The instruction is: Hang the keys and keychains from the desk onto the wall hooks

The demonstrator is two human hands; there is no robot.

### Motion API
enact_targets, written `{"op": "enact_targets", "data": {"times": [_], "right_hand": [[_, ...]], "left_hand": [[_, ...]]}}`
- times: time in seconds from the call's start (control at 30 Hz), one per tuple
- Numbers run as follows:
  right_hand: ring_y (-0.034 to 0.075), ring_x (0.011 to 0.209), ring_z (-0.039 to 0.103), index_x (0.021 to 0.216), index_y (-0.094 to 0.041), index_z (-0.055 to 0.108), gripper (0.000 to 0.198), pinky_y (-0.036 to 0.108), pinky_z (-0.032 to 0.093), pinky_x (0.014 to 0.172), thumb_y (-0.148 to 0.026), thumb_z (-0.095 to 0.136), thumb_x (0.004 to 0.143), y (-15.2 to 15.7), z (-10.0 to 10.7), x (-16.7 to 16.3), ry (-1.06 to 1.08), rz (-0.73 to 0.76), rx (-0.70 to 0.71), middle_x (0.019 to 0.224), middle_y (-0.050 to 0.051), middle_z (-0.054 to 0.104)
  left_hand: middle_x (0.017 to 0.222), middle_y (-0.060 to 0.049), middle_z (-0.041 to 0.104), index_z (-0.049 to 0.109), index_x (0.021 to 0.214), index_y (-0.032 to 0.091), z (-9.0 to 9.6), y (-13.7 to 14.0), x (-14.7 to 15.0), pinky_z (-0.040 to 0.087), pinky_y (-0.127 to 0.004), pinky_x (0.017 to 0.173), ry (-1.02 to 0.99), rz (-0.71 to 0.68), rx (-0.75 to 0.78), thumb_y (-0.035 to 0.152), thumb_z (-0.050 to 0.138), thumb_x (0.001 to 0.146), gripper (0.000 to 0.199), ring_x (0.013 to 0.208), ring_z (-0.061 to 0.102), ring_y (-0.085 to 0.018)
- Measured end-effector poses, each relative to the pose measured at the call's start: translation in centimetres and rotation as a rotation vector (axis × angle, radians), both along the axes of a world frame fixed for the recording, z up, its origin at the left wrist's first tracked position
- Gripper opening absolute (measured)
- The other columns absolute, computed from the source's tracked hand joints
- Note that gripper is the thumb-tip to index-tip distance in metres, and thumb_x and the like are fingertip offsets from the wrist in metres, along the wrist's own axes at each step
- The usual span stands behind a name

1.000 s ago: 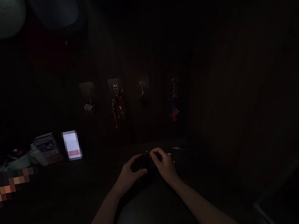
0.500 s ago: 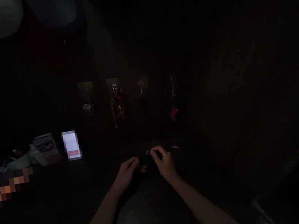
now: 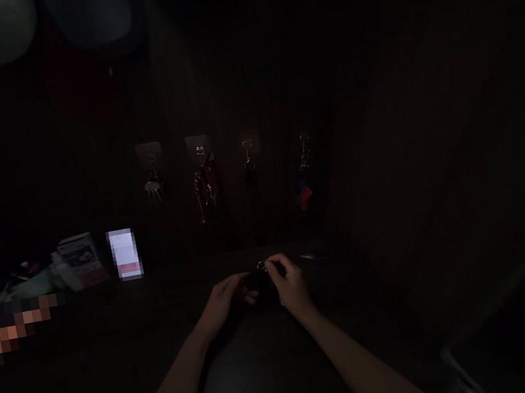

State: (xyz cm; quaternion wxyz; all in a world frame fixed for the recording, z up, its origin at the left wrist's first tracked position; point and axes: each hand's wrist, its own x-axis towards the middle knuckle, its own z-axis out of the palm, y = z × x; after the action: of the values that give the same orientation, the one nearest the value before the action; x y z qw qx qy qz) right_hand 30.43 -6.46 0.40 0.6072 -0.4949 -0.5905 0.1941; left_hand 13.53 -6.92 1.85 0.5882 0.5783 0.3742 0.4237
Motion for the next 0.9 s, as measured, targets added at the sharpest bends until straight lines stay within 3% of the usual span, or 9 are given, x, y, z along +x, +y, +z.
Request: {"op": "enact_targets", "data": {"times": [0.27, 0.6, 0.9], "right_hand": [[0.016, 0.069, 0.058, 0.075, -0.020, 0.058, 0.022, 0.026, 0.045, 0.064, -0.042, 0.053, 0.077, 0.0, 0.8, 0.3, 0.211, -0.025, -0.012, 0.071, 0.000, 0.062], [0.017, 0.067, 0.059, 0.077, -0.020, 0.058, 0.026, 0.027, 0.045, 0.060, -0.046, 0.058, 0.074, 0.6, 2.6, 1.7, 0.331, -0.032, -0.046, 0.070, 0.001, 0.063], [0.015, 0.066, 0.057, 0.073, -0.019, 0.058, 0.025, 0.026, 0.043, 0.062, -0.044, 0.054, 0.075, 3.4, 7.7, 2.4, 0.156, -0.051, 0.145, 0.067, 0.000, 0.060]], "left_hand": [[0.091, -0.012, 0.068, 0.059, 0.110, 0.010, -0.3, 0.4, -0.1, 0.046, -0.036, 0.076, -0.085, 0.009, -0.041, 0.051, 0.049, 0.080, 0.051, 0.075, 0.064, -0.020], [0.077, -0.007, 0.067, 0.062, 0.102, 0.014, -0.6, 0.6, -0.5, 0.046, -0.031, 0.071, -0.028, 0.053, 0.028, 0.052, 0.048, 0.080, 0.046, 0.067, 0.061, -0.016], [0.063, -0.002, 0.062, 0.063, 0.083, 0.016, 0.2, 0.7, -1.0, 0.043, -0.026, 0.062, 0.086, 0.350, 0.169, 0.052, 0.045, 0.079, 0.041, 0.059, 0.056, -0.013]]}}
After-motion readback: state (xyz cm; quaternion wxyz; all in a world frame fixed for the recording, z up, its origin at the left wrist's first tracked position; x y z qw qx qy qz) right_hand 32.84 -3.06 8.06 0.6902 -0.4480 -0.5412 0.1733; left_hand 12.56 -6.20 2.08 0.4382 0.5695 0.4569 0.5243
